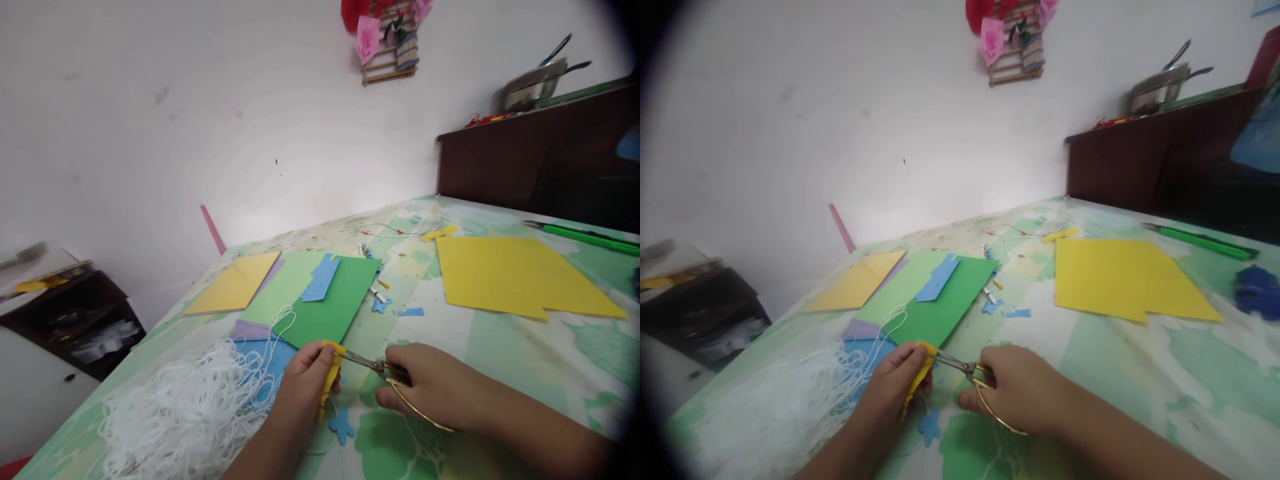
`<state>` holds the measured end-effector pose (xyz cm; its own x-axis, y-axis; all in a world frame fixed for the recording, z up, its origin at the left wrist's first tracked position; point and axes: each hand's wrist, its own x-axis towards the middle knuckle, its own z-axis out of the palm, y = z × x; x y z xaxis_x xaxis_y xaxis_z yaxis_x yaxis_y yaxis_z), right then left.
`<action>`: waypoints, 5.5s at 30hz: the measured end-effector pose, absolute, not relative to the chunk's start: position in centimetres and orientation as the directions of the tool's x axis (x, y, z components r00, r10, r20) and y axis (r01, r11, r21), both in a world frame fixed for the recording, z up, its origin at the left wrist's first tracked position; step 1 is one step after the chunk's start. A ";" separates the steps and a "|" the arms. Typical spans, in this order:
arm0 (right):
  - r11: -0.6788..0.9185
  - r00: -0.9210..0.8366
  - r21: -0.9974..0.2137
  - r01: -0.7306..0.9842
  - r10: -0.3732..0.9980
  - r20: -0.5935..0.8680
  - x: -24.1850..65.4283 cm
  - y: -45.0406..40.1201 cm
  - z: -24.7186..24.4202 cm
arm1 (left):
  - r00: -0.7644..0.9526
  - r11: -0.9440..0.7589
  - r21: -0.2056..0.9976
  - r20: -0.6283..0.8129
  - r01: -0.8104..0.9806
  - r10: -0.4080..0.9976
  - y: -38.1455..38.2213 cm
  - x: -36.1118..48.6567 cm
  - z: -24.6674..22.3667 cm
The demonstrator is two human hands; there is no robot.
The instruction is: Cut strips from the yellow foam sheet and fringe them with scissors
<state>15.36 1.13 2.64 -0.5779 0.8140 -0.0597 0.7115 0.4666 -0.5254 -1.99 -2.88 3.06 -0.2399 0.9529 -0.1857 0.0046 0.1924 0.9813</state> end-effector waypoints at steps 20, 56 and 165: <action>0.456 -0.600 -0.576 0.678 0.797 -0.075 15.2 0.8 2.3 | -0.145 0.109 0.994 -0.104 0.025 0.984 -3.7 -1.3 3.6; 0.483 -0.635 -0.589 0.648 0.769 -0.069 15.4 0.6 2.7 | -0.181 0.097 0.994 -0.085 0.058 0.980 -3.8 -1.4 3.0; 0.551 -0.682 -0.571 0.609 0.731 -0.022 15.2 0.4 2.8 | -0.334 0.014 0.956 0.089 0.294 0.938 -4.9 -1.0 3.7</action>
